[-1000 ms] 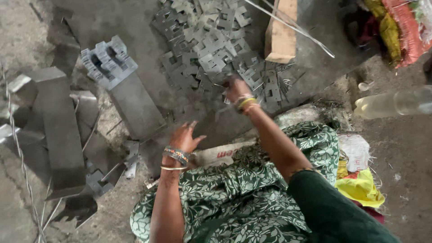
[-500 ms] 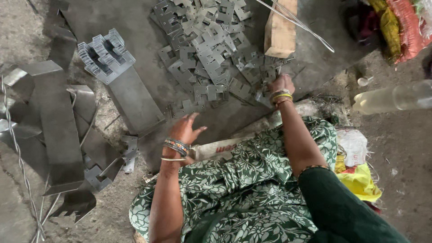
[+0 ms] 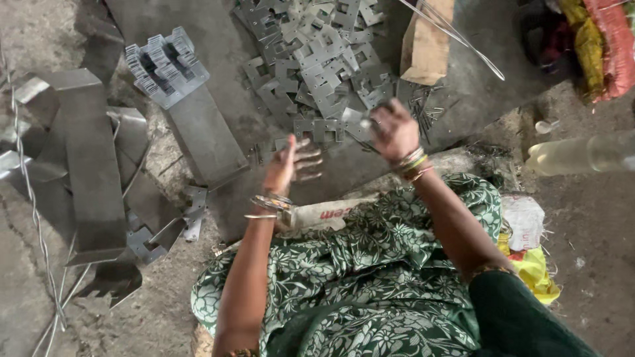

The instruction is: The person sits on the floor and sorts small metal brackets from a large pile. They pick up the brackets one by one, align them, and place them into neat stacks. The person occasionally uses a long metal rod to move parts around before continuing to stack them.

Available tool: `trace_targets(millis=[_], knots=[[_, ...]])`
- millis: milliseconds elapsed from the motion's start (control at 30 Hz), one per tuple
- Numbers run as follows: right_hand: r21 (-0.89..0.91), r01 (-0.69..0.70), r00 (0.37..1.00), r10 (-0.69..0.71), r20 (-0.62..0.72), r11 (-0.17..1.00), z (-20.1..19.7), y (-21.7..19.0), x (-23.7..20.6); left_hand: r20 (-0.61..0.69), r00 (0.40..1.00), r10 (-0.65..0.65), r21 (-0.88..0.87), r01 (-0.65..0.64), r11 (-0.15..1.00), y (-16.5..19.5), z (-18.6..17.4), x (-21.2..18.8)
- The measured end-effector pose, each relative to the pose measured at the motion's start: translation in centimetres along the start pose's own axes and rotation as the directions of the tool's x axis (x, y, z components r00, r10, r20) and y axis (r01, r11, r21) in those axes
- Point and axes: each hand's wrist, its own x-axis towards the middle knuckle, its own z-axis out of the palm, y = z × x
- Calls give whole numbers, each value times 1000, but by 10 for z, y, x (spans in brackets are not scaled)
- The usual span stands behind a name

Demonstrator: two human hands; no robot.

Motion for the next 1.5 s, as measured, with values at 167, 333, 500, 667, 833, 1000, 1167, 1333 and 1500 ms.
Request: trace_targets(millis=[167,333,500,667,833,1000,1167,1333,1500], knots=[[-224,131,983,-97,158,966,28,-21,8,64,993,99,-284,-77,956,4,-13,-3],[-358,-187,832,341,437,915,38,-14,4,32,993,116,-335,-99,937,2,-18,5],[-386,-203,759,393,519,900,36,-15,5,17,995,103,-390,-88,917,1,-18,7],[-399,-385,646,552,527,832,28,-23,7,-16,994,108,-318,-108,942,5,-19,4],[-142,435,898,-417,142,889,15,-39,-3,-52,999,10,-317,-26,948,3,-24,10],[-63,269,897,-227,379,961,49,-63,26,-96,986,138,-319,-162,934,-1,-26,13],[-213,155,856,-23,517,965,77,-91,51,-127,987,96,-312,-132,941,6,-24,8],[-182,-242,768,302,564,953,70,-93,64,-159,979,127,-305,-171,937,17,-17,3],[422,-457,863,276,423,783,49,-68,71,-243,962,127,-315,-202,927,31,-6,-8]])
